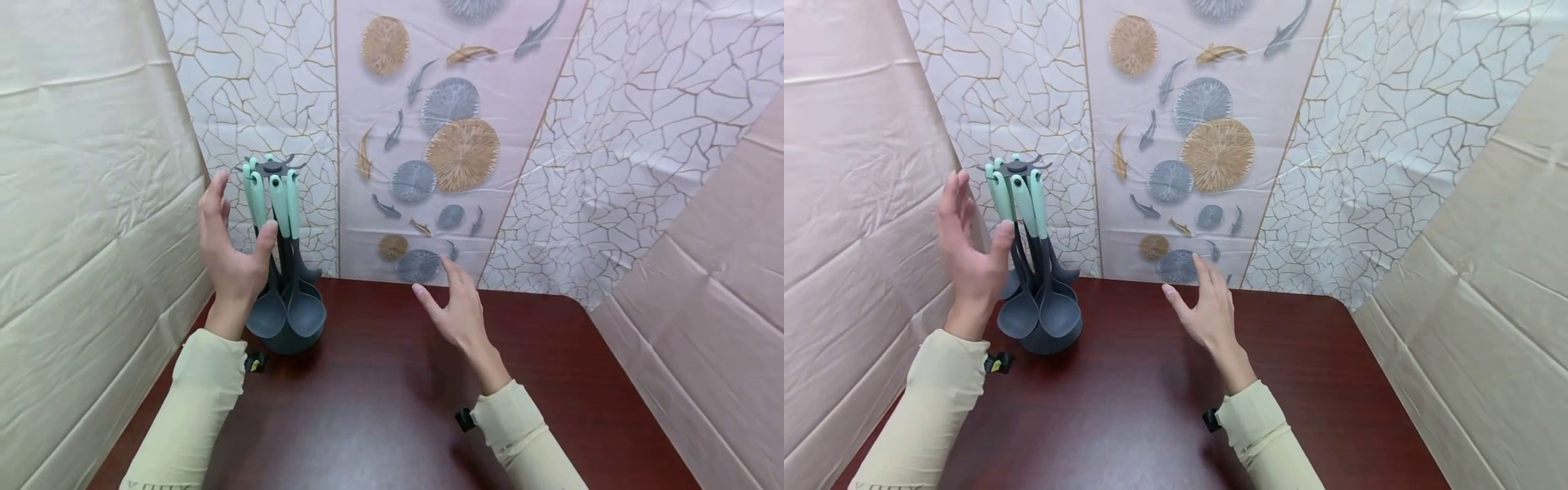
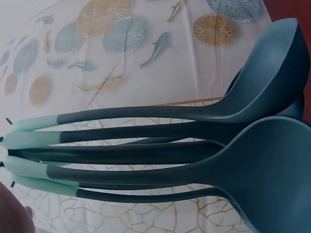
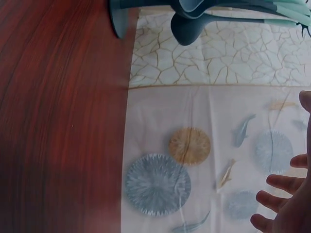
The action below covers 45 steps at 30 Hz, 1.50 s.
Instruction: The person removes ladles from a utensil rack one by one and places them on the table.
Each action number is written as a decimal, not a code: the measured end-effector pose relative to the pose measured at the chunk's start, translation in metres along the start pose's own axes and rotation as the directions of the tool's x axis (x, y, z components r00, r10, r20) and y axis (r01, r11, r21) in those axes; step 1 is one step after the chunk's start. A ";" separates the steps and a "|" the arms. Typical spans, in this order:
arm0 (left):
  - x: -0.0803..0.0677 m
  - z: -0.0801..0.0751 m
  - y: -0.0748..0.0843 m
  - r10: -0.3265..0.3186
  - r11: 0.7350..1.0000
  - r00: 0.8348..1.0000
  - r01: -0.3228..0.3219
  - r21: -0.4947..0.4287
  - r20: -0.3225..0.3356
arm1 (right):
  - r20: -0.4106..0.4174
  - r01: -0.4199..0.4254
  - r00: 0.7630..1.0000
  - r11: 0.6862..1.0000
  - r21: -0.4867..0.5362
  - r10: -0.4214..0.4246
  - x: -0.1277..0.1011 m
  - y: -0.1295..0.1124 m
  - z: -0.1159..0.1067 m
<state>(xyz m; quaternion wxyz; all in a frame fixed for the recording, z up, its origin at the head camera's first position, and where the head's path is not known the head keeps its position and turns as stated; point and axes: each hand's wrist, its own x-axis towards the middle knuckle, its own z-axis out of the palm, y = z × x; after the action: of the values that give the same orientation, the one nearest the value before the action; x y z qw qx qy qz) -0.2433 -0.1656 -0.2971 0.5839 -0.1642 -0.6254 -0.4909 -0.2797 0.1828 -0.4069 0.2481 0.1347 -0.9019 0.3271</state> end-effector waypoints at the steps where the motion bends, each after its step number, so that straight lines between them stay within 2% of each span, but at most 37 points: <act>1: 0.000 -0.001 -0.001 -0.046 0.999 0.999 0.047 -0.017 0.025 | 0.001 0.001 1.000 1.000 0.006 -0.001 0.000 -0.002 0.001; 3: 0.001 -0.003 -0.004 -0.130 0.990 0.989 0.133 -0.040 0.072 | 0.004 0.004 1.000 1.000 0.017 -0.004 0.001 -0.007 0.002; 6: 0.001 -0.004 -0.011 -0.237 0.967 0.963 0.247 -0.067 0.127 | 0.014 0.011 1.000 0.999 0.039 -0.012 0.003 -0.014 0.006; 10: 0.002 -0.003 -0.026 -0.300 0.944 0.937 0.319 -0.086 0.179 | 0.027 0.025 0.999 0.998 0.062 -0.026 0.006 -0.021 0.010; 15: 0.000 0.001 -0.056 -0.364 0.919 0.900 0.389 -0.064 0.238 | 0.060 0.028 0.998 0.995 0.091 -0.033 0.009 -0.028 0.017; 18: -0.001 0.003 -0.067 -0.390 0.910 0.880 0.413 -0.032 0.272 | 0.083 0.033 0.996 0.993 0.110 -0.043 0.011 -0.032 0.022; 23: 0.005 0.004 -0.072 -0.412 0.900 0.858 0.436 -0.009 0.307 | 0.097 0.057 0.993 0.990 0.128 -0.069 0.018 -0.046 0.031; 30: 0.017 0.005 -0.075 -0.395 0.896 0.851 0.441 -0.062 0.348 | 0.060 0.140 0.986 0.975 0.174 -0.153 0.028 -0.071 0.038; 35: 0.026 0.004 -0.074 -0.404 0.890 0.845 0.452 -0.063 0.351 | 0.075 0.166 0.980 0.960 0.226 -0.187 0.033 -0.085 0.044; 37: 0.029 0.005 -0.074 -0.414 0.886 0.834 0.461 -0.047 0.364 | 0.087 0.159 0.979 0.956 0.248 -0.185 0.034 -0.090 0.046; 41: 0.029 0.004 -0.075 -0.437 0.884 0.801 0.466 0.032 0.410 | 0.093 0.164 0.976 0.945 0.284 -0.197 0.034 -0.104 0.052; 44: 0.028 0.003 -0.077 -0.450 0.880 0.785 0.472 0.061 0.425 | 0.092 0.176 0.972 0.932 0.318 -0.216 0.035 -0.116 0.058; 45: 0.027 0.003 -0.078 -0.452 0.878 0.785 0.474 0.059 0.423 | 0.092 0.181 0.971 0.927 0.329 -0.222 0.036 -0.120 0.060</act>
<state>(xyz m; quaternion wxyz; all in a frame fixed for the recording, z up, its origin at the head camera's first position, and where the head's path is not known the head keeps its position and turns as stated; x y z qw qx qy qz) -0.3127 -0.2095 -0.3052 0.2909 -0.1233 -0.7455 -0.5869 -0.2828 0.0510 -0.3649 0.1974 0.2857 -0.8325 0.4316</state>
